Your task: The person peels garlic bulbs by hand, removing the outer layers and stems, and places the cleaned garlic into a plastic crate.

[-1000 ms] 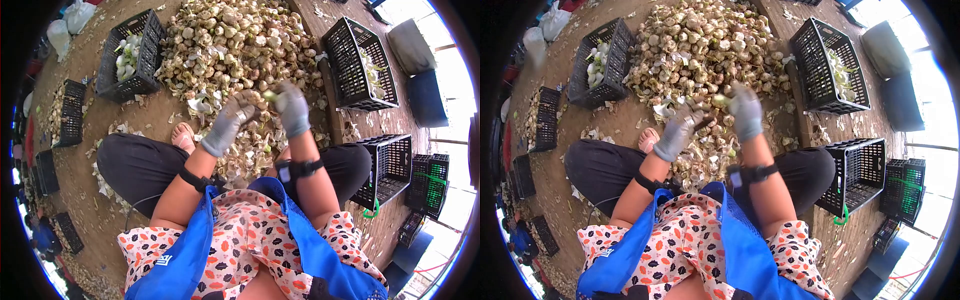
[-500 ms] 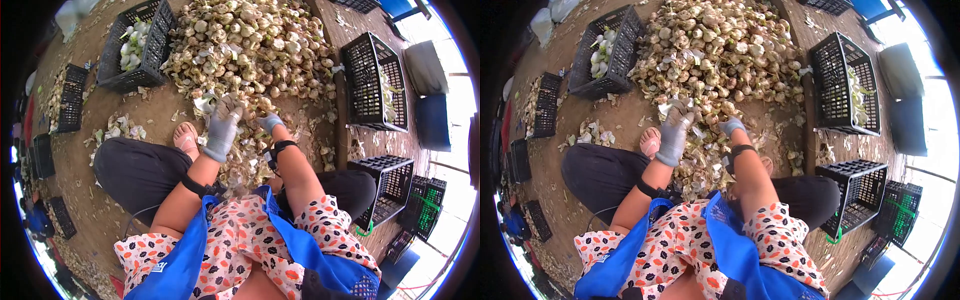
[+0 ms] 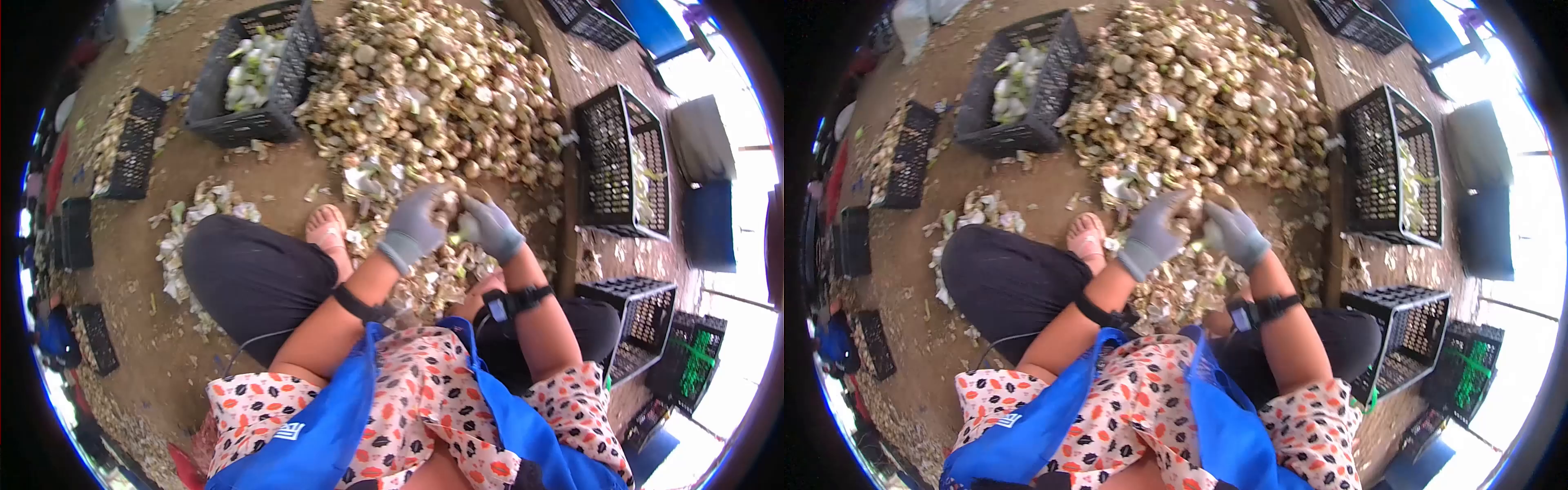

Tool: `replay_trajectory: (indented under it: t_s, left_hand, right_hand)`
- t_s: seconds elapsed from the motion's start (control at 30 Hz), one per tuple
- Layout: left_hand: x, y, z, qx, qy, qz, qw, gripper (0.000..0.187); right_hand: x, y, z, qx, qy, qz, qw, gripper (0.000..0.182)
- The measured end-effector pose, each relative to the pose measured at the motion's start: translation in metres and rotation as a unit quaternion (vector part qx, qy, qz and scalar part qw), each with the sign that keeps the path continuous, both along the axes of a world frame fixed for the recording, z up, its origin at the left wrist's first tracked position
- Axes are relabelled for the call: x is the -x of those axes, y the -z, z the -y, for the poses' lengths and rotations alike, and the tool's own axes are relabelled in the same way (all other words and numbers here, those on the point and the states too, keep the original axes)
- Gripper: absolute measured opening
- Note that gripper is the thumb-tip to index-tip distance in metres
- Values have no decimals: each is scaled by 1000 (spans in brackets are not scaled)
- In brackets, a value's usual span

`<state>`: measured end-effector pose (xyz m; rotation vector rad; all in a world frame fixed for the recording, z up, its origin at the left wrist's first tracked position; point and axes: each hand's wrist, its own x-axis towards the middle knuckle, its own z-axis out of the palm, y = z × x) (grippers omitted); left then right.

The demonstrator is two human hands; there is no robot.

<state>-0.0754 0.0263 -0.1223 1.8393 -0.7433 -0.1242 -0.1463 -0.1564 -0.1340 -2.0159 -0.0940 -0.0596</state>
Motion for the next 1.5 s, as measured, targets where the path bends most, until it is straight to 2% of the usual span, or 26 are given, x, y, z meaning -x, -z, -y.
replay_trajectory:
  t_s: [0.03,0.07,0.1,0.17,0.23,0.27,0.37,0.4,0.43,0.53,0.57,0.6,0.63,0.7,0.73,0.83,1.0,1.07,1.1,1.17,1.23,1.27,1.3,1.37,1.43,1.5]
  left_hand:
    - [2,-9,1,-2,-10,36,999,48]
    - [1,-19,-3,-9,-1,37,999,47]
    - [2,-25,-4,-12,12,37,999,46]
    - [4,-20,-2,17,6,48,999,39]
    - [4,-18,1,153,26,-58,986,30]
    - [7,-20,-1,176,32,-268,947,22]
    - [6,-33,-11,268,91,-362,888,28]
    - [6,-35,-12,294,116,-370,874,29]
    - [13,-48,-11,277,99,-363,884,26]
    - [18,-52,-12,295,73,-417,856,21]
    - [19,-57,-14,322,45,-502,801,21]
    - [20,-60,-14,345,16,-581,737,22]
    - [20,-60,-13,343,17,-580,738,22]
    - [23,-61,-12,358,98,-499,783,32]
    - [22,-63,-11,326,98,-458,821,32]
    - [29,-70,-8,300,72,-441,843,31]
    - [25,-62,-10,250,118,-422,863,27]
    - [26,-58,-8,204,74,-329,919,27]
    - [27,-56,-8,203,75,-331,919,27]
    - [31,-66,-9,121,14,-125,985,26]
    - [34,-61,-8,133,-6,-133,982,24]
    - [35,-57,-8,145,-26,-140,979,23]
    - [35,-54,-9,145,-27,-140,979,23]
    - [35,-48,-11,113,-71,-137,982,24]
    - [36,-46,-8,155,-66,-142,976,24]
    - [35,-48,-9,195,-57,-148,968,24]
  right_hand:
    - [5,-18,-12,-79,10,-59,995,26]
    - [8,-49,-26,-254,90,-148,952,26]
    - [9,-73,-37,-413,168,-233,864,26]
    - [15,-75,-44,-377,196,-245,871,26]
    - [27,-72,-47,-390,173,-188,885,37]
    - [31,-75,-50,-386,176,-177,888,47]
    - [37,-105,-68,-380,217,-131,889,56]
    - [39,-96,-63,-369,188,-139,899,63]
    - [35,-88,-69,-401,196,-108,888,64]
    - [37,-81,-69,-409,195,-86,887,67]
    - [35,-67,-70,-240,224,14,944,68]
    - [35,-56,-69,-60,244,112,961,69]
    - [34,-62,-70,-61,246,113,961,69]
    - [37,-77,-71,161,232,218,934,69]
    - [39,-88,-74,172,221,233,931,68]
    - [40,-90,-72,186,210,274,920,63]
    - [42,-83,-64,211,232,294,903,63]
    - [43,-84,-62,198,222,289,910,64]
    - [42,-84,-63,198,223,288,910,64]
    - [40,-80,-66,104,241,246,933,65]
    - [43,-67,-65,106,221,217,945,68]
    - [42,-64,-70,-57,222,178,957,68]
    - [41,-62,-75,-219,217,134,942,68]
    - [41,-72,-75,-282,215,93,930,61]
    - [41,-73,-59,-513,80,-55,853,54]
    - [47,-56,-48,-544,92,-114,826,47]
